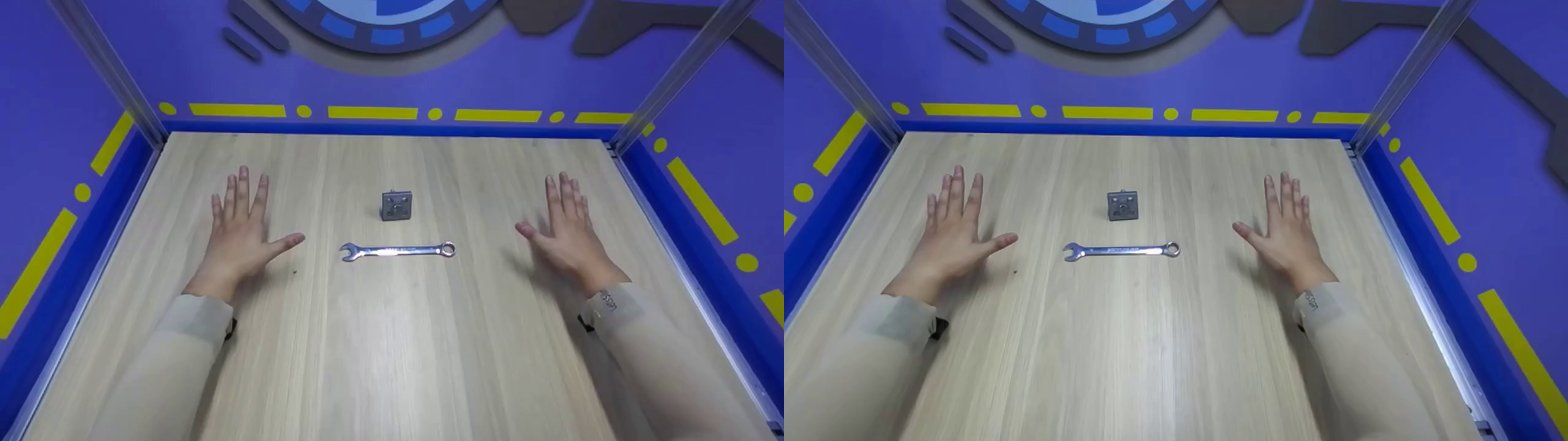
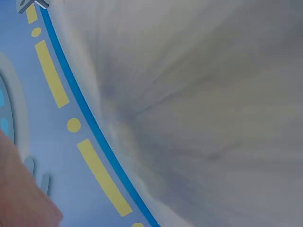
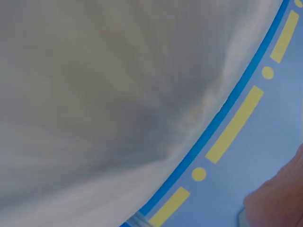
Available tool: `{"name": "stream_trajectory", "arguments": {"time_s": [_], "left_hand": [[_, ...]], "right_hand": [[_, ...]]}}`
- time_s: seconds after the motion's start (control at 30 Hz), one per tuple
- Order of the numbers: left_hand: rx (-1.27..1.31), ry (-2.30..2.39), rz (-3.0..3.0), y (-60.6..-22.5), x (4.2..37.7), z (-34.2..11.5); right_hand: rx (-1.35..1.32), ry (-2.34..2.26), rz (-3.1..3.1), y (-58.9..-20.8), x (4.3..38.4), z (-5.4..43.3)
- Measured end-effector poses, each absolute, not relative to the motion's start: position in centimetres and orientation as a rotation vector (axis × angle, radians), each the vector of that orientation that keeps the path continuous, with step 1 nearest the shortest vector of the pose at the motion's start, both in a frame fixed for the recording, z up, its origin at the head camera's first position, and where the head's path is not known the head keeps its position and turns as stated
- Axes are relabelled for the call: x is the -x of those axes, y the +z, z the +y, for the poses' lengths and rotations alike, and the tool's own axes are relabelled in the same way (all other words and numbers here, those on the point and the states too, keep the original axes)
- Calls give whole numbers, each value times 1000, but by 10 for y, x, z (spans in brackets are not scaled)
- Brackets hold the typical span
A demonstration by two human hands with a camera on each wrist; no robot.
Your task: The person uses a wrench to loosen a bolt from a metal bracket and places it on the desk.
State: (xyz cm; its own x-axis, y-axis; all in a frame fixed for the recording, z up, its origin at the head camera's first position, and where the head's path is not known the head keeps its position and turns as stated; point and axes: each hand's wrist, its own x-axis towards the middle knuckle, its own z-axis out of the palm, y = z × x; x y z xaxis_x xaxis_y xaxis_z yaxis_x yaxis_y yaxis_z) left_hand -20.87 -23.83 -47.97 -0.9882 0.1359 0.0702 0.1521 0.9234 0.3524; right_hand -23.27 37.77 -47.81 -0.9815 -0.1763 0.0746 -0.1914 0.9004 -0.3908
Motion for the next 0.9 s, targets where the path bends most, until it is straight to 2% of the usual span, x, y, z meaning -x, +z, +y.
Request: {"name": "stream_trajectory", "arguments": {"time_s": [0.53,0.9], "left_hand": [[359,-836,-2817,-472,228,-218],[502,-924,-2765,-476,237,-205]], "right_hand": [[-254,813,-3170,-473,247,331],[-364,859,-3127,-475,258,295]]}}
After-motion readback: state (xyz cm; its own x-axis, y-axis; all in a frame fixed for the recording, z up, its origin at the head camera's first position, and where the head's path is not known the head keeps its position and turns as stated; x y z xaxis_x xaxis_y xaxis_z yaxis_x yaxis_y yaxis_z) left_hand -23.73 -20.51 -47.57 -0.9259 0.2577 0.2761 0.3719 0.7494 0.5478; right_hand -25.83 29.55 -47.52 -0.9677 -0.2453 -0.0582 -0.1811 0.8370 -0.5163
